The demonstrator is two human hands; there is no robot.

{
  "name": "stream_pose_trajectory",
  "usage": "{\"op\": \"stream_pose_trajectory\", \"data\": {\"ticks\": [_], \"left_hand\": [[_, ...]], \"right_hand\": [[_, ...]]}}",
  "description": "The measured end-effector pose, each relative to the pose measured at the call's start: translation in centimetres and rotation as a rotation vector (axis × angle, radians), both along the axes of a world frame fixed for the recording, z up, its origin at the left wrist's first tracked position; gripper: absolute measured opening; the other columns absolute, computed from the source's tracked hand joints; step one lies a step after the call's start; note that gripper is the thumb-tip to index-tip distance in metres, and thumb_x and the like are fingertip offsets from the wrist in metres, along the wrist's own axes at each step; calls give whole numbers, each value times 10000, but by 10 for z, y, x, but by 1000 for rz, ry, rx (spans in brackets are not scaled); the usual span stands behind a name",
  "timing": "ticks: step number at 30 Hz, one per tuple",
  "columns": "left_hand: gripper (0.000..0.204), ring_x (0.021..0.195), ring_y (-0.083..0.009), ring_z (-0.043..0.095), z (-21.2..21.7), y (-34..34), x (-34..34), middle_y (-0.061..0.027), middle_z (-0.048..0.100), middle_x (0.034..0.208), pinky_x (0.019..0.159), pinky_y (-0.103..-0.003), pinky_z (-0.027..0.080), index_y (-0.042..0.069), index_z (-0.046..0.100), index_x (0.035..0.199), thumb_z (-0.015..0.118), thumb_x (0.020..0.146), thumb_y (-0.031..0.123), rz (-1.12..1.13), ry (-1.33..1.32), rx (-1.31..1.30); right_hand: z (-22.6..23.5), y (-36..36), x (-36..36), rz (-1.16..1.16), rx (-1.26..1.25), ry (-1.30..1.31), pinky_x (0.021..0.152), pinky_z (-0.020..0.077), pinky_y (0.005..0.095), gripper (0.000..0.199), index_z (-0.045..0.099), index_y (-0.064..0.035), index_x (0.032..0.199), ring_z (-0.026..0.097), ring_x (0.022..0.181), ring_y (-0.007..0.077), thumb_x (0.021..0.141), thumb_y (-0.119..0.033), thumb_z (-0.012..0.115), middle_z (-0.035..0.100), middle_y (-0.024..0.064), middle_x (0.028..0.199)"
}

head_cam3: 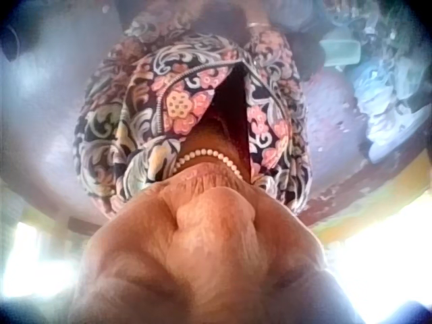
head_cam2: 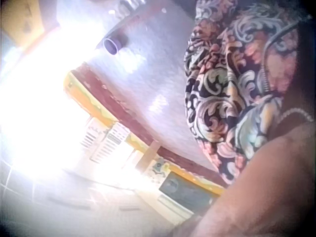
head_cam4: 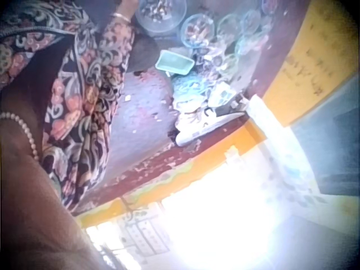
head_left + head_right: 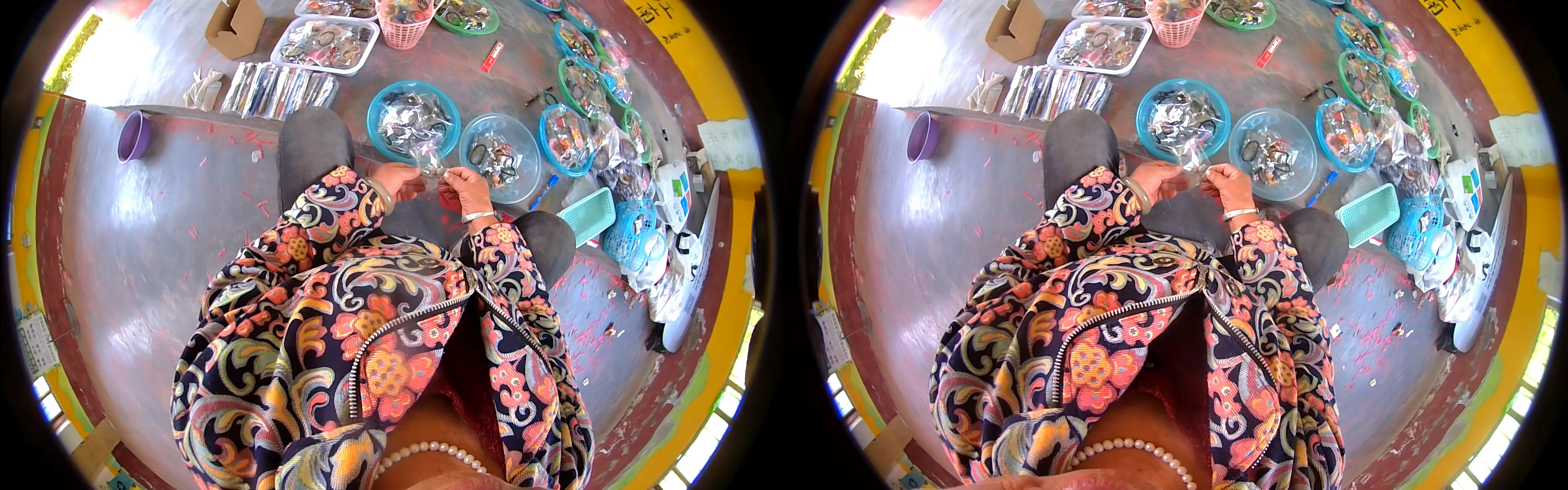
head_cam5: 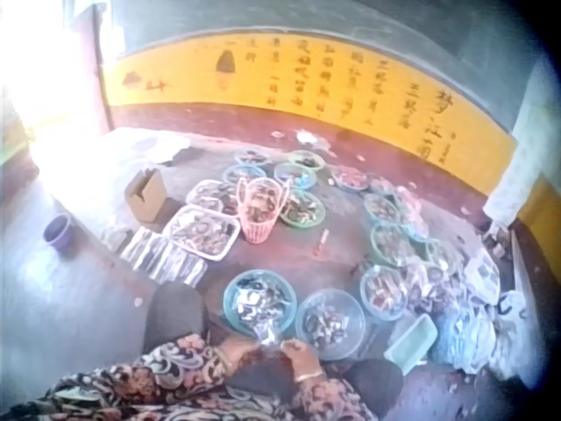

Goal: The person sits on the floor and repeatedly picks up small metallic hair accessories from a blue bowl. They place each item into a clear plastic bag and seal it, then set the packaged item aside. The process is repeated continuously for multiple units.

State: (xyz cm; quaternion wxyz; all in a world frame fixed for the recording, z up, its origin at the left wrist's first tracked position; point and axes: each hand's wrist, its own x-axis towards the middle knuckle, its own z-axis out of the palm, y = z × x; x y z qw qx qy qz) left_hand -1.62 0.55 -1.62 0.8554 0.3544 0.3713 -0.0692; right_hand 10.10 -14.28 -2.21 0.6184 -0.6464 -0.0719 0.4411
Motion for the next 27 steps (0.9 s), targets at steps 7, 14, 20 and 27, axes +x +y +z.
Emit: {"op": "stream_pose_trajectory", "data": {"ticks": [7, 14, 20, 27], "left_hand": [[276, 797, -175, 580, 5, -14, -5, -76, 598, 868, 590, -277, 414, 49, 557, 950, 547, 755, 244, -316, 2, 139], [245, 763, -164, 585, 9, -20, -1, -77, 609, 843, 600, -294, 458, 39, 566, 916, 535, 753, 219, -449, 23, 228], [233, 739, -147, 582, -1, -25, -1, -60, 604, 805, 578, -275, 474, 35, 560, 900, 526, 771, 227, -510, 25, 247], [241, 709, -161, 594, 8, -26, 3, -68, 605, 806, 553, -284, 483, 27, 563, 913, 500, 788, 224, -521, 46, 303]], "right_hand": [[12, 21, 19, 43, -44, -256, 474, 410, 186, 101, 569, -15, 809, 588, 578, 103, 790, -108, 535, 612, 36, 716], [21, 74, 26, 137, -3, -253, 481, 413, 189, 128, 568, -6, 832, 599, 600, 114, 790, -121, 529, 616, 43, 729], [12, 131, 21, 91, 51, -211, 440, 406, 196, 111, 575, -10, 800, 599, 549, 131, 767, -104, 528, 618, 61, 712], [-16, 121, 11, 362, -256, -100, 490, 438, 221, 252, 560, -11, 962, 618, 666, 158, 779, -179, 523, 625, 87, 825]]}}
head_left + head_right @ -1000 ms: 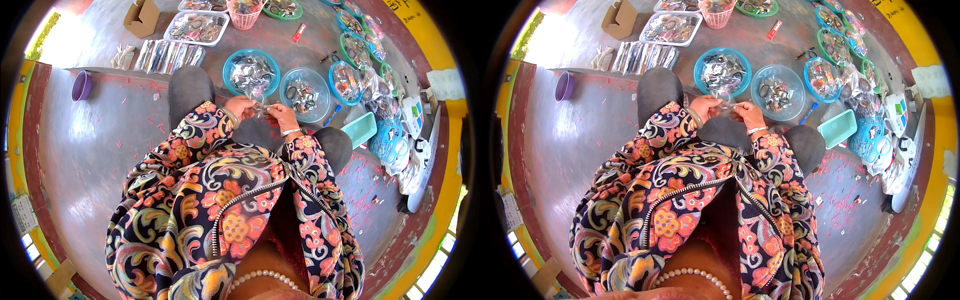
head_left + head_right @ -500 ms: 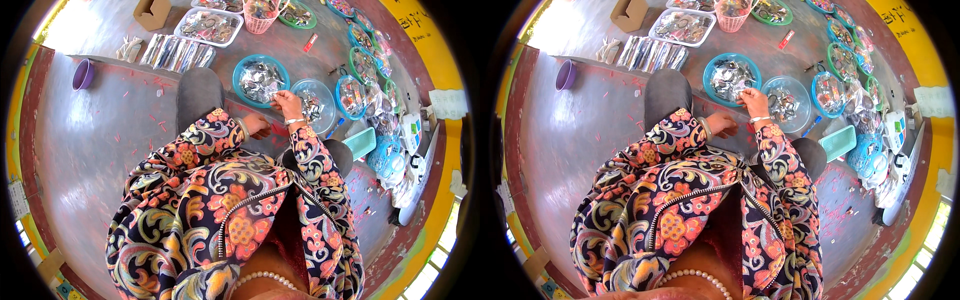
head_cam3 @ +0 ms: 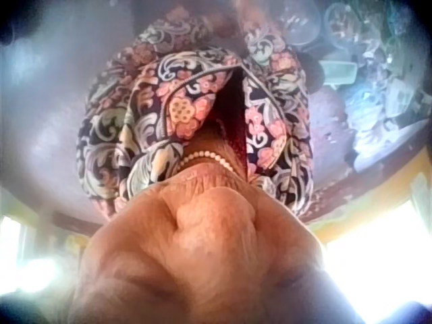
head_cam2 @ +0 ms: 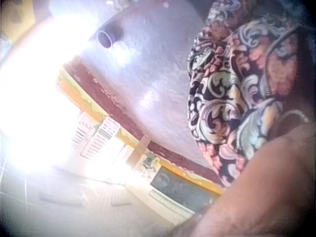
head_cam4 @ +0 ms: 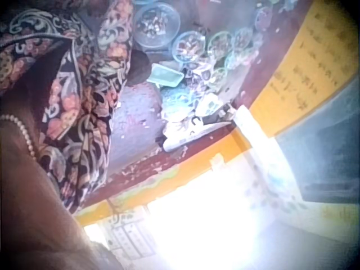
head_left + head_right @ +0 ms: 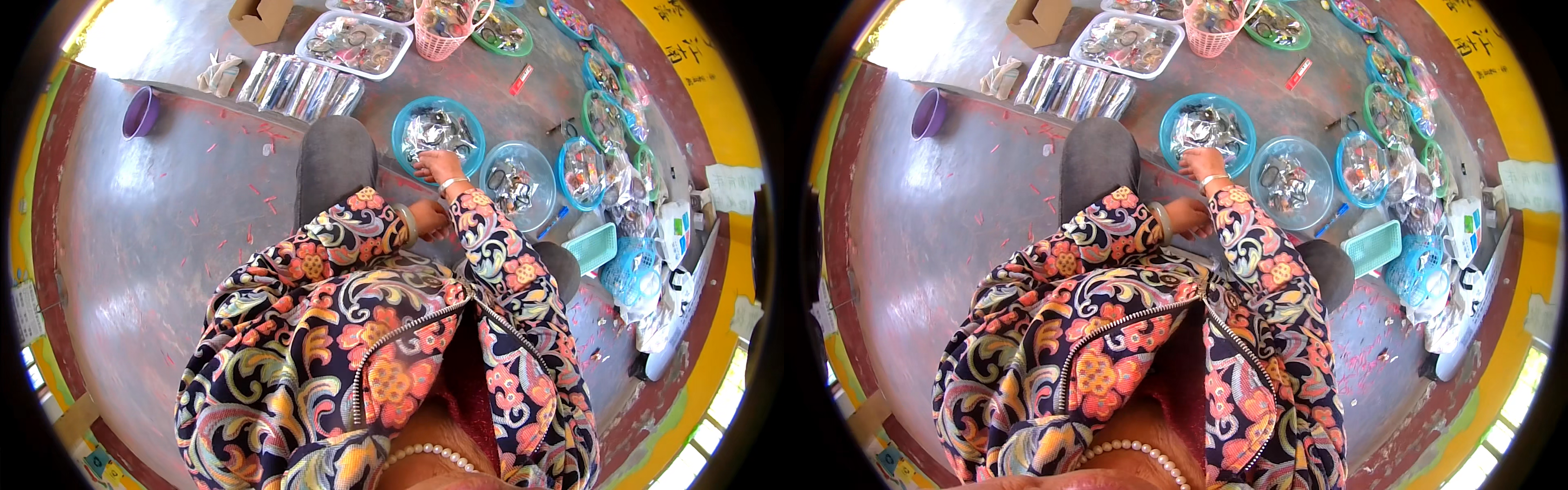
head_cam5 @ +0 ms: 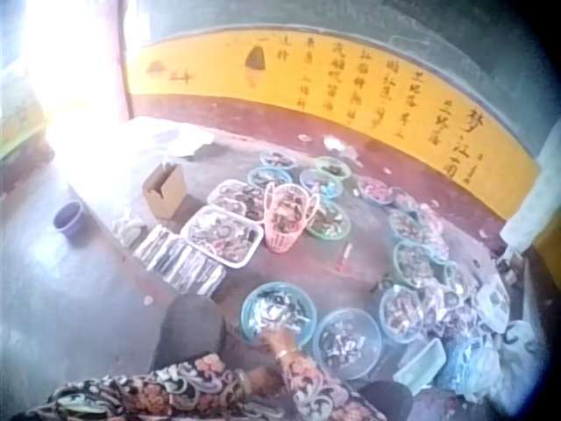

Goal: The person sits on the floor and repeatedly picks up small metallic hair accessories from a blue bowl. They place each item into a clear plastic bag and seal it, then set the packaged item aside. The process is repeated continuously for multiple units.

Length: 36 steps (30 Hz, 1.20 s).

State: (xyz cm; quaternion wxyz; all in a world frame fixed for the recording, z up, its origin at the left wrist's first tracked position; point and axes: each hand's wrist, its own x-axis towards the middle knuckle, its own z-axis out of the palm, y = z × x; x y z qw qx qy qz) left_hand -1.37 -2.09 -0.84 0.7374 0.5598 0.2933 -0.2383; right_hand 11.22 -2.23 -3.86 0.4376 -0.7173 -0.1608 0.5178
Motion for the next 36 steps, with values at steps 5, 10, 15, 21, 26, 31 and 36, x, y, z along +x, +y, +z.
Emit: {"op": "stream_pose_trajectory", "data": {"ticks": [5, 10, 15, 21, 26, 31, 36], "left_hand": [[277, 778, -181, 598, 9, 1, 1, -96, 607, 886, 596, -294, 489, 24, 555, 965, 484, 800, 234, -45, -23, -34], [265, 782, -178, 588, 5, 2, 2, -98, 597, 892, 591, -271, 456, 27, 551, 958, 501, 791, 227, -1, -27, -70], [248, 781, -170, 580, -3, 3, 4, -94, 592, 884, 593, -267, 438, 36, 547, 941, 511, 792, 231, 23, -14, -94], [232, 780, -160, 577, -11, 7, -1, -77, 593, 877, 611, -264, 430, 43, 540, 916, 506, 801, 241, 36, 11, -55], [227, 777, -154, 573, -13, 11, -3, -74, 594, 877, 621, -268, 430, 44, 539, 910, 497, 808, 242, 41, 39, -24], [209, 775, -153, 572, -6, 3, 4, -74, 596, 871, 612, -265, 438, 42, 539, 909, 494, 811, 221, 5, 44, -21], [207, 775, -156, 573, -7, 4, 3, -78, 596, 872, 606, -265, 442, 36, 541, 910, 491, 812, 211, 15, 39, -9]], "right_hand": [[8, -54, 39, 0, 64, 27, 531, 435, 211, 254, 564, -21, 954, 612, 690, 138, 773, -196, 531, 624, 76, 836], [24, -137, 137, -471, 237, -68, 536, 429, 206, 247, 553, -3, 944, 597, 696, 140, 771, -179, 544, 619, 82, 812], [-29, -219, 190, -905, 89, 35, 423, 406, 235, 233, 544, 17, 928, 579, 571, 159, 765, -150, 551, 606, 107, 744], [-89, -207, 169, -811, -186, -60, 382, 399, 254, 160, 535, 1, 836, 551, 499, 178, 762, -141, 529, 579, 108, 703], [-114, -199, 168, -969, -118, 290, 400, 437, 295, 198, 484, 24, 889, 587, 579, 227, 768, -131, 502, 544, 158, 699], [-102, -208, 171, -1031, -82, 484, 447, 452, 302, 229, 464, -6, 946, 559, 583, 213, 784, -157, 524, 541, 155, 779], [-98, -192, 163, -1056, -9, 437, 486, 457, 295, 247, 437, -13, 969, 536, 598, 210, 789, -147, 539, 525, 156, 817]]}}
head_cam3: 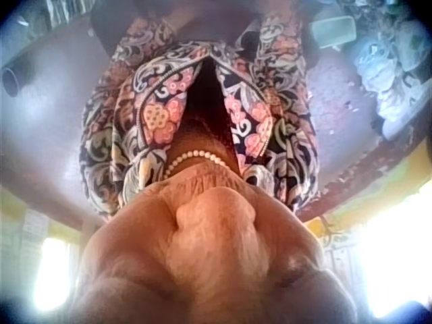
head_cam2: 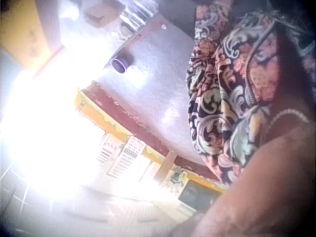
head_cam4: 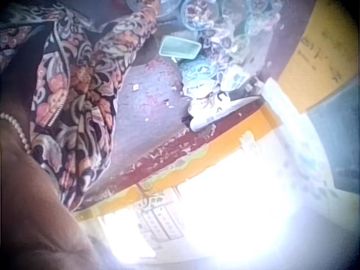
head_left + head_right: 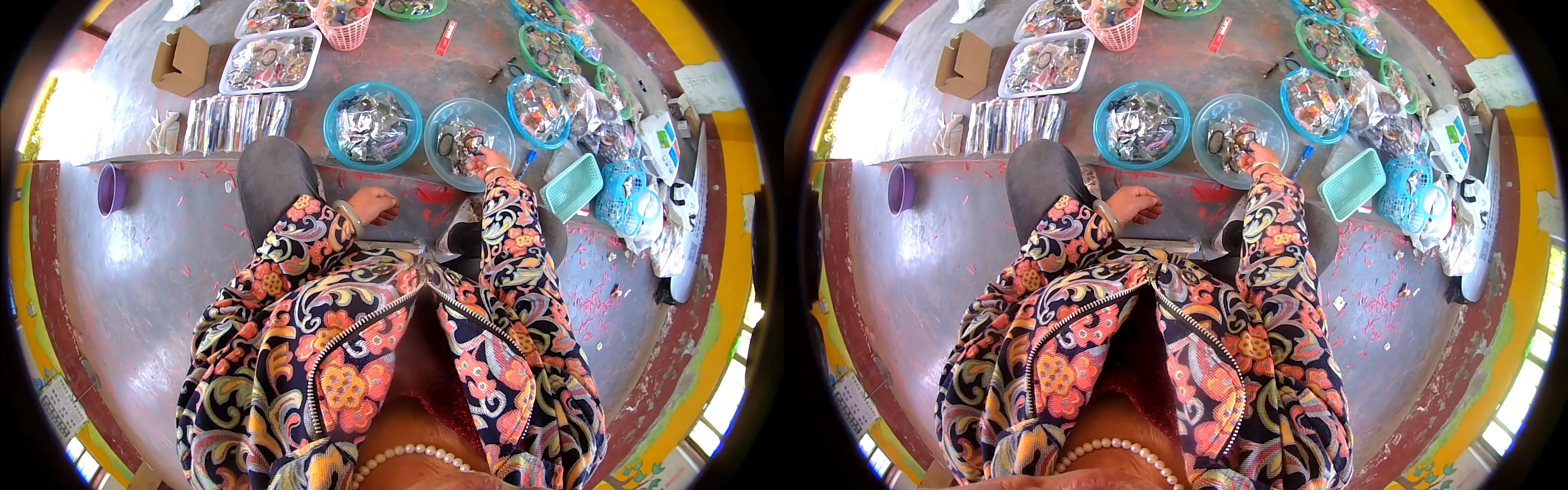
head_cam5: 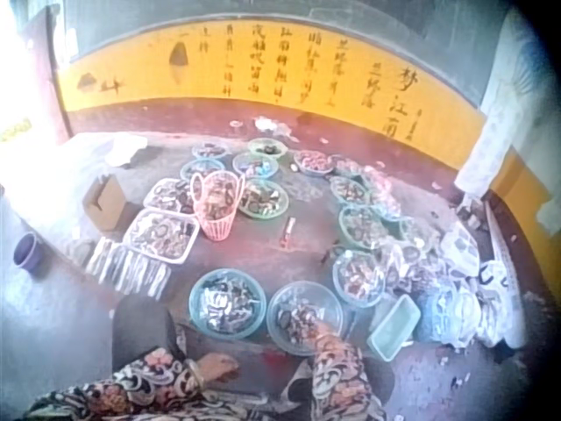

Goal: The person sits on the floor and repeatedly picks up small metallic hair accessories from a blue bowl. They place each item into a clear plastic bag and seal it, then set the packaged item aside. The process is repeated continuously for multiple units.

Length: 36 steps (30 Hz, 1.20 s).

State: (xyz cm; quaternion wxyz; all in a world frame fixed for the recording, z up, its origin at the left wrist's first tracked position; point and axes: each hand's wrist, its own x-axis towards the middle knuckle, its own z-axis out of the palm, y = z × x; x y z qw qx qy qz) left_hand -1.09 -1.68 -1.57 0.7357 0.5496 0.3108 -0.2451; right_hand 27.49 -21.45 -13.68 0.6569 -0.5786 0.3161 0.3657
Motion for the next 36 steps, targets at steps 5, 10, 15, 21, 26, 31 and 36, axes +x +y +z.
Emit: {"op": "stream_pose_trajectory", "data": {"ticks": [5, 10, 15, 21, 26, 31, 36], "left_hand": [[256, 736, -170, 581, -2, 3, -1, -98, 591, 860, 593, -269, 466, 6, 550, 924, 484, 793, 215, 1, -21, 38], [256, 736, -169, 581, -3, 1, 1, -100, 592, 854, 592, -269, 469, 4, 552, 925, 486, 789, 211, 14, -6, 38], [256, 727, -169, 581, -2, 1, -1, -102, 592, 847, 581, -264, 470, 4, 553, 922, 488, 789, 213, 13, -13, 48], [247, 705, -164, 578, -3, -2, 2, -100, 591, 828, 557, -262, 468, -2, 557, 894, 491, 788, 211, 6, -37, 39], [245, 729, -162, 579, -3, 4, 2, -97, 593, 844, 557, -266, 459, 5, 549, 909, 487, 796, 214, 27, -57, 33], [265, 807, -169, 577, 8, 15, 2, -85, 593, 892, 590, -265, 438, 25, 531, 953, 495, 811, 245, 144, -126, 89], [322, 877, -174, 557, 29, 17, 3, -67, 584, 913, 600, -244, 411, 47, 521, 969, 539, 799, 320, 395, -207, -147]], "right_hand": [[7, 10, -5, -86, -55, -3, 485, 458, 298, 211, 446, -6, 934, 516, 590, 202, 787, -127, 536, 522, 142, 790], [-1, 5, -1, -106, 27, -10, 449, 438, 279, 132, 495, -15, 823, 504, 545, 183, 766, -113, 561, 533, 119, 728], [17, 17, -8, -13, -121, -149, 424, 422, 310, 104, 529, -41, 707, 481, 476, 175, 726, -108, 605, 503, 62, 603], [22, 16, 1, 392, -612, -695, 544, 450, 337, 162, 607, -71, 798, 580, 605, 199, 731, -209, 555, 603, 62, 695], [82, 40, -19, 608, -951, -955, 632, 449, 288, 236, 644, -117, 897, 599, 693, 158, 749, -182, 472, 632, 54, 798], [109, 47, -36, 482, -47, -769, 568, 415, 229, 218, 635, -56, 908, 550, 653, 111, 768, -164, 508, 618, 52, 788], [184, 41, -100, 495, 411, -396, 613, 425, 223, 228, 569, 21, 962, 544, 791, 140, 808, -133, 506, 586, 67, 903]]}}
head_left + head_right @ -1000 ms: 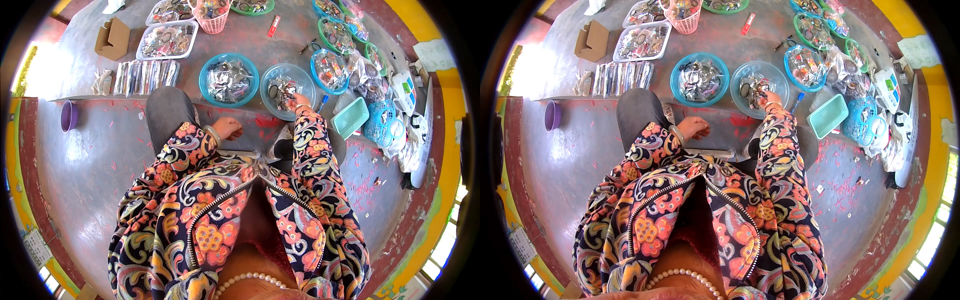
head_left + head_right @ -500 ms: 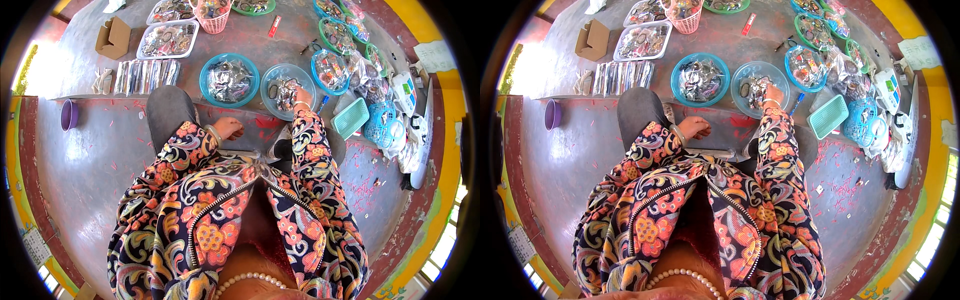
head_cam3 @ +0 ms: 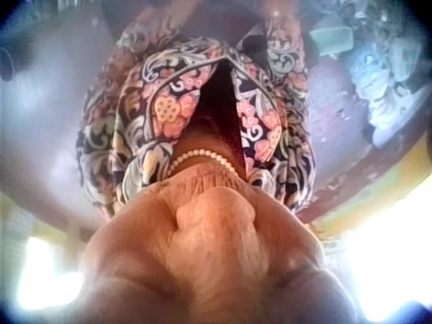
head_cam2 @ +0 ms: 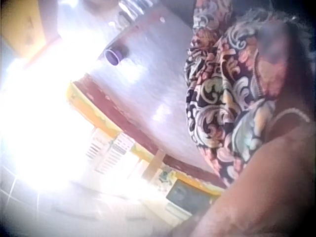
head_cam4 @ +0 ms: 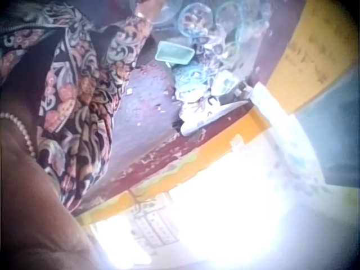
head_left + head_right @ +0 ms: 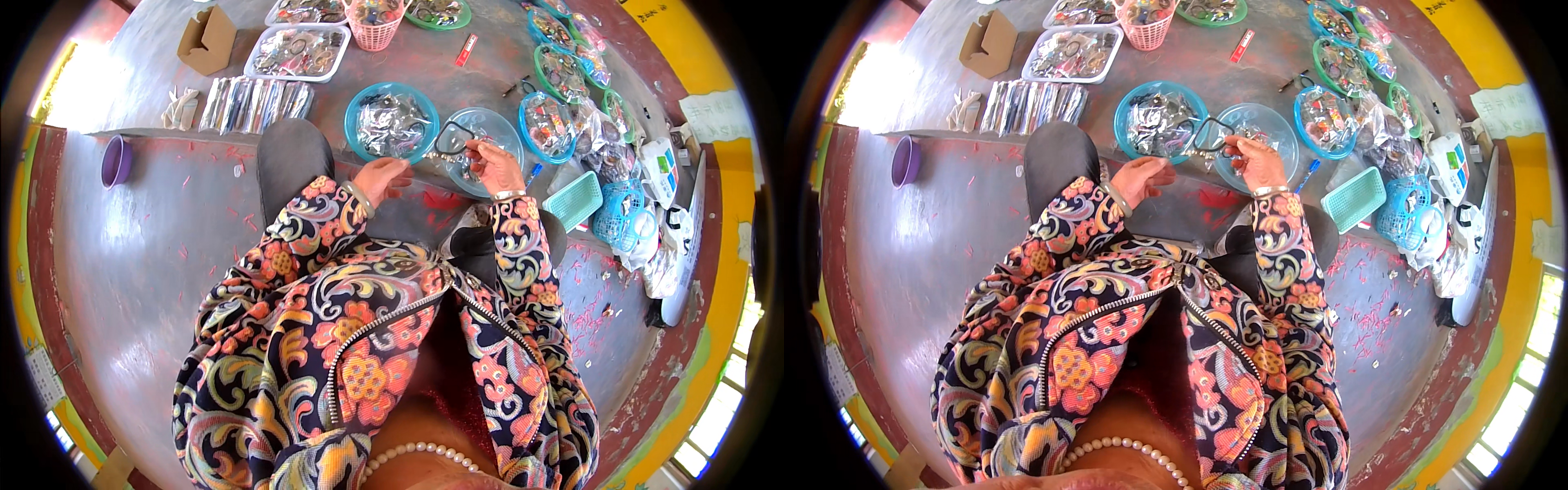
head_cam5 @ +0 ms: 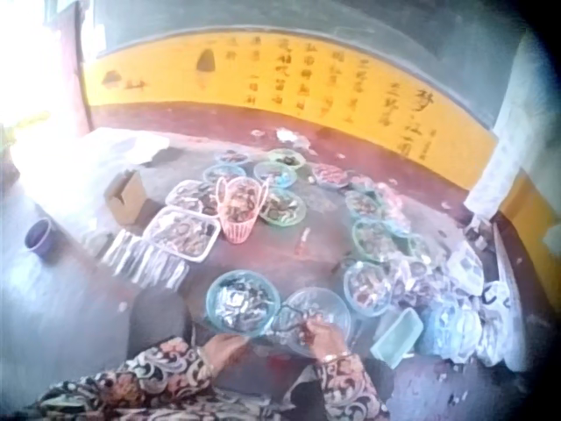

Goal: The person sits on the floor and repeatedly picks up small metallic hair accessories from a blue bowl. They place each item into a clear plastic bag and seal it, then set the packaged item aside. The process is repeated continuously for multiple units.

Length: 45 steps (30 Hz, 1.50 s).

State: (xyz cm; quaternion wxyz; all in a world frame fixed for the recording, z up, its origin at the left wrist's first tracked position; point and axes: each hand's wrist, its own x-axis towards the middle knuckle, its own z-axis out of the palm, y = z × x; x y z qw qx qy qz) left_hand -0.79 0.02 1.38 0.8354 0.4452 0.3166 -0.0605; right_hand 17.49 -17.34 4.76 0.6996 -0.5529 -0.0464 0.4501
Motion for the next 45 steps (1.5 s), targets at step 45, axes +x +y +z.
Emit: {"op": "stream_pose_trajectory", "data": {"ticks": [45], "left_hand": [[236, 821, -188, 600, -17, 2, -3, -83, 599, 914, 599, -247, 452, 27, 511, 973, 557, 802, 182, -122, -149, -128]], "right_hand": [[-57, 15, -59, 258, -98, -79, 499, 387, 181, 154, 565, -39, 768, 484, 535, 62, 802, -189, 562, 550, 8, 642]]}}
